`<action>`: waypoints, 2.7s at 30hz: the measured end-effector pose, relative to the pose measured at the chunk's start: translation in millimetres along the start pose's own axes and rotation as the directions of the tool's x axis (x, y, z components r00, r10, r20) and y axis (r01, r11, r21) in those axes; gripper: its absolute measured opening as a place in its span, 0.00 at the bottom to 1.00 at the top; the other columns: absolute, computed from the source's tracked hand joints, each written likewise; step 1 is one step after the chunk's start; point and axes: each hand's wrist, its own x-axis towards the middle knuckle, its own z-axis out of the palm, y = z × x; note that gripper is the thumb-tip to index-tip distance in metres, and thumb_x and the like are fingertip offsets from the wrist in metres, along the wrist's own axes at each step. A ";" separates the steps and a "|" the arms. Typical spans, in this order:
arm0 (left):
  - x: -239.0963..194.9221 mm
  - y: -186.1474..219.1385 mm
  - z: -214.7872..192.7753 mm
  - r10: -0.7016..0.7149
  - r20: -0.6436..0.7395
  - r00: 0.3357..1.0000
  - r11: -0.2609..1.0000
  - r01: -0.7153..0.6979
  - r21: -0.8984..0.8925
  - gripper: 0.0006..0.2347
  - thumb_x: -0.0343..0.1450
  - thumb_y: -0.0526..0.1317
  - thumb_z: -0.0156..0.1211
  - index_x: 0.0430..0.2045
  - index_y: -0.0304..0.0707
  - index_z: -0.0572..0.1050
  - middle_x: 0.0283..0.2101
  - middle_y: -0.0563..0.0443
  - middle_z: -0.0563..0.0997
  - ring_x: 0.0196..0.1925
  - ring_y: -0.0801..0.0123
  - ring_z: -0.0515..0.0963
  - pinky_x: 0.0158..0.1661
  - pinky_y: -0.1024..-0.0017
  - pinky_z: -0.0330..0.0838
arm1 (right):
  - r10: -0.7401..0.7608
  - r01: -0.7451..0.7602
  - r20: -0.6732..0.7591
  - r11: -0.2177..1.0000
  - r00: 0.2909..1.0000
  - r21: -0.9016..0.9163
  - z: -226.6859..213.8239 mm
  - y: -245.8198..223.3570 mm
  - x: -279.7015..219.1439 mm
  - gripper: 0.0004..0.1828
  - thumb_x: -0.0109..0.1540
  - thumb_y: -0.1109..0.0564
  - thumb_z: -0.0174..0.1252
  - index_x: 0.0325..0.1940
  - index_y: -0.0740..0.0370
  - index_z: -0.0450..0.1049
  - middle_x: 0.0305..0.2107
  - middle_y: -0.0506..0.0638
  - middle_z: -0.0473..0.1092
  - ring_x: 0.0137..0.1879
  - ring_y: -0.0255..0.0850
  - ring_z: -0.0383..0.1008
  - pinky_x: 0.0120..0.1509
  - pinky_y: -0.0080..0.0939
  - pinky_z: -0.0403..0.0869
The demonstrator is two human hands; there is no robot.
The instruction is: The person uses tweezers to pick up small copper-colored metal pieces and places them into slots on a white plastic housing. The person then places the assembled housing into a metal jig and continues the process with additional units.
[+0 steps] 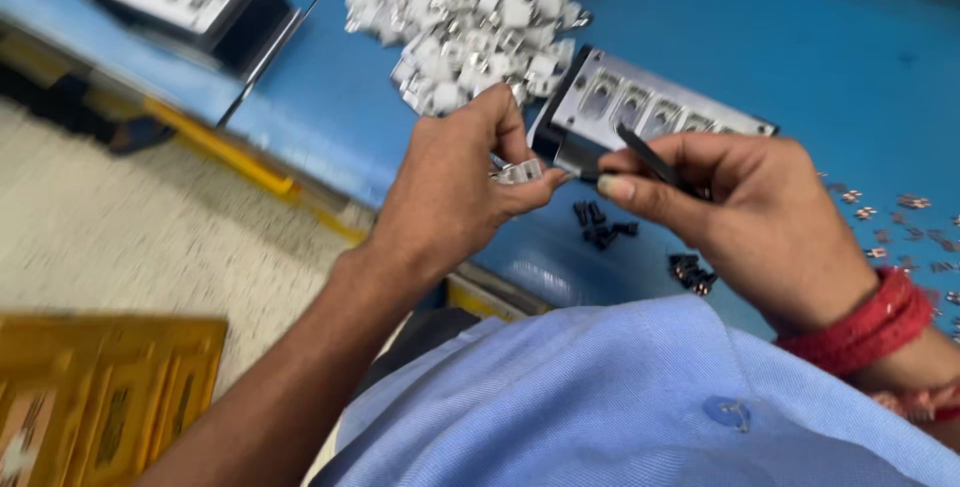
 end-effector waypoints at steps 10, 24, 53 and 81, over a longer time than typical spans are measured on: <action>-44.7 36.0 30.6 -0.022 -0.072 0.997 0.998 0.018 -0.059 0.17 0.64 0.32 0.67 0.46 0.35 0.73 0.39 0.44 0.87 0.38 0.63 0.88 0.38 0.69 0.83 | 0.004 -0.010 0.154 0.999 0.988 0.036 6.3 20.8 -1.0 0.12 0.62 0.53 0.69 0.45 0.61 0.86 0.25 0.48 0.76 0.27 0.30 0.64 0.28 0.31 0.64; 50.6 2.2 -0.6 0.150 0.379 0.913 0.979 -0.083 -0.188 0.09 0.64 0.39 0.67 0.36 0.43 0.86 0.38 0.50 0.88 0.39 0.69 0.87 0.43 0.71 0.81 | 0.077 -0.095 -0.393 0.995 0.916 -0.027 50.6 14.8 -34.5 0.12 0.61 0.55 0.62 0.47 0.61 0.82 0.34 0.47 0.82 0.37 0.33 0.81 0.38 0.34 0.81; 19.4 28.6 20.3 0.018 0.378 0.925 0.971 0.075 -0.229 0.15 0.66 0.31 0.62 0.44 0.49 0.83 0.46 0.52 0.85 0.42 0.71 0.84 0.43 0.68 0.83 | -0.576 0.421 -0.200 0.754 0.792 -0.504 -4.5 -36.8 -49.4 0.09 0.63 0.66 0.66 0.46 0.63 0.76 0.44 0.53 0.78 0.52 0.42 0.82 0.56 0.41 0.81; 63.7 -72.6 -24.9 0.481 0.411 0.774 0.779 -0.592 0.204 0.13 0.64 0.40 0.69 0.42 0.45 0.82 0.49 0.51 0.81 0.48 0.59 0.78 0.49 0.58 0.74 | 0.321 -0.617 -0.720 0.765 0.615 -0.186 53.2 13.2 -88.0 0.17 0.72 0.46 0.54 0.57 0.49 0.84 0.31 0.53 0.69 0.29 0.44 0.73 0.33 0.42 0.73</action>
